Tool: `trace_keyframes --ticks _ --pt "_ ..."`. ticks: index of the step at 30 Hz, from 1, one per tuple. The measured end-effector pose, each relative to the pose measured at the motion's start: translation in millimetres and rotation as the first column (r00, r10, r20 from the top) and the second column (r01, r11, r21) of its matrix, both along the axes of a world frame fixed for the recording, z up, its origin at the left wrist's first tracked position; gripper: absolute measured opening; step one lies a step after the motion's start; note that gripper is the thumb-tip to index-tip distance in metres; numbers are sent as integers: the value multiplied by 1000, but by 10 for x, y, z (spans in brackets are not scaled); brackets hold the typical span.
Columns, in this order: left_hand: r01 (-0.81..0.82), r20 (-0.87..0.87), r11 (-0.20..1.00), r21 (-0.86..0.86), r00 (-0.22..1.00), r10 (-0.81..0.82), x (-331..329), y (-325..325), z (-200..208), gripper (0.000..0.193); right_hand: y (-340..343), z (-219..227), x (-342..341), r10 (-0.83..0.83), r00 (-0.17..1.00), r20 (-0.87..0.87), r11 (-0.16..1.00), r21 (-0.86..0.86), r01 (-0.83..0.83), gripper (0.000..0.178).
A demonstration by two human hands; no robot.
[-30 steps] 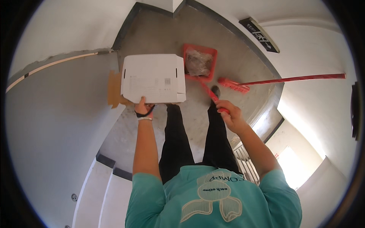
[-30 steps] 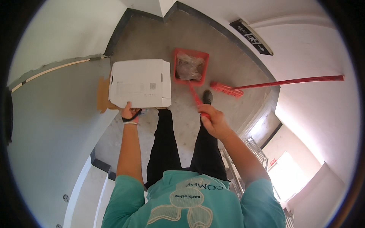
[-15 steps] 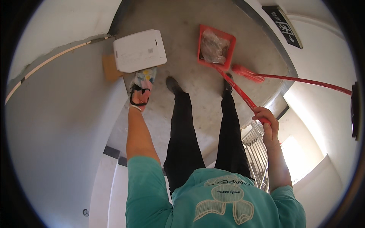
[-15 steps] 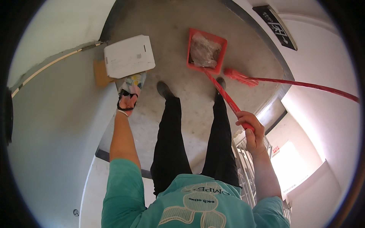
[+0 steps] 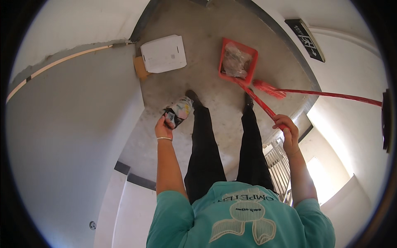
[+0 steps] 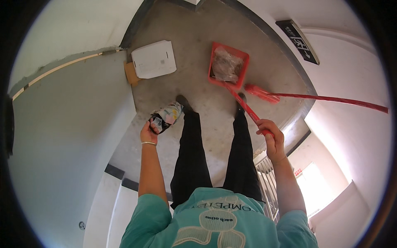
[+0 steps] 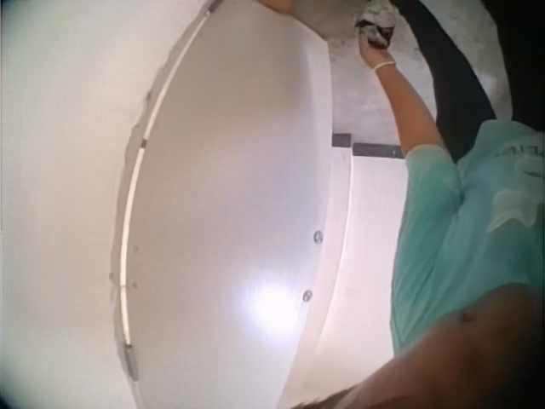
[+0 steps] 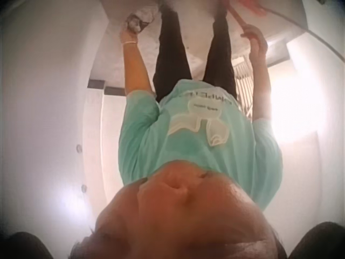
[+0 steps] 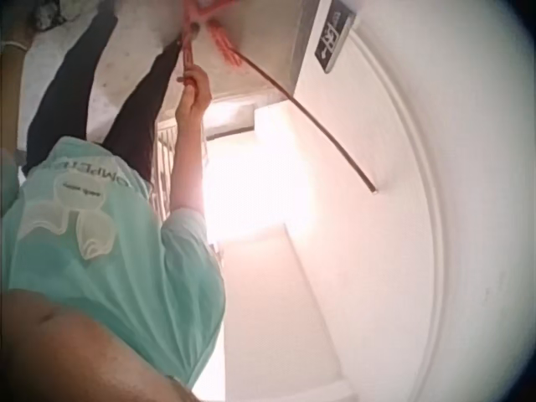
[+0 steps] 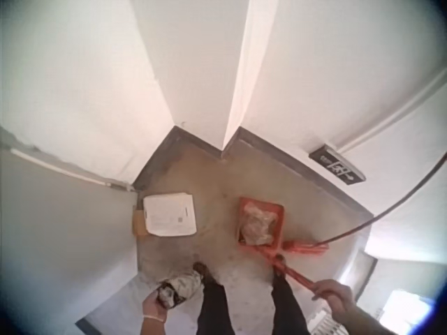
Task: The person sweeps debris down a flight of concrete stairs using a long-handled broom, collects the pile into a red dustpan, and then transfers the waste into a plastic bag.
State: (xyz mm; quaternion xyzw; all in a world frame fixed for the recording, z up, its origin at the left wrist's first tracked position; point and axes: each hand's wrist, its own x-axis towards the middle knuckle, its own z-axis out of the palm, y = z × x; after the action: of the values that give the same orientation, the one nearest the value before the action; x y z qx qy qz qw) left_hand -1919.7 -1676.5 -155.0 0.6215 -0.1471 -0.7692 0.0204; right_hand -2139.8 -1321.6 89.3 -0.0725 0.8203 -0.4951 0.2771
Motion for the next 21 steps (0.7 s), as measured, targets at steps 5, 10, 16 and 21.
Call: trace_keyframes --ticks 5,10,16,21 --pt "20 -34 993 -113 999 -24 -17 -79 280 26 135 16 3 -52 998 44 996 73 49 43" --pt "-73 85 993 -91 993 81 -125 -230 460 25 180 -25 -89 -89 996 18 995 37 88 41" --pt "-130 -52 976 -175 991 122 -910 -542 625 21 245 -63 -219 -188 982 -1 982 15 188 39" --pt "-70 -47 964 -255 997 60 -1481 -919 467 19 395 -105 -306 -219 975 -30 974 44 220 43"
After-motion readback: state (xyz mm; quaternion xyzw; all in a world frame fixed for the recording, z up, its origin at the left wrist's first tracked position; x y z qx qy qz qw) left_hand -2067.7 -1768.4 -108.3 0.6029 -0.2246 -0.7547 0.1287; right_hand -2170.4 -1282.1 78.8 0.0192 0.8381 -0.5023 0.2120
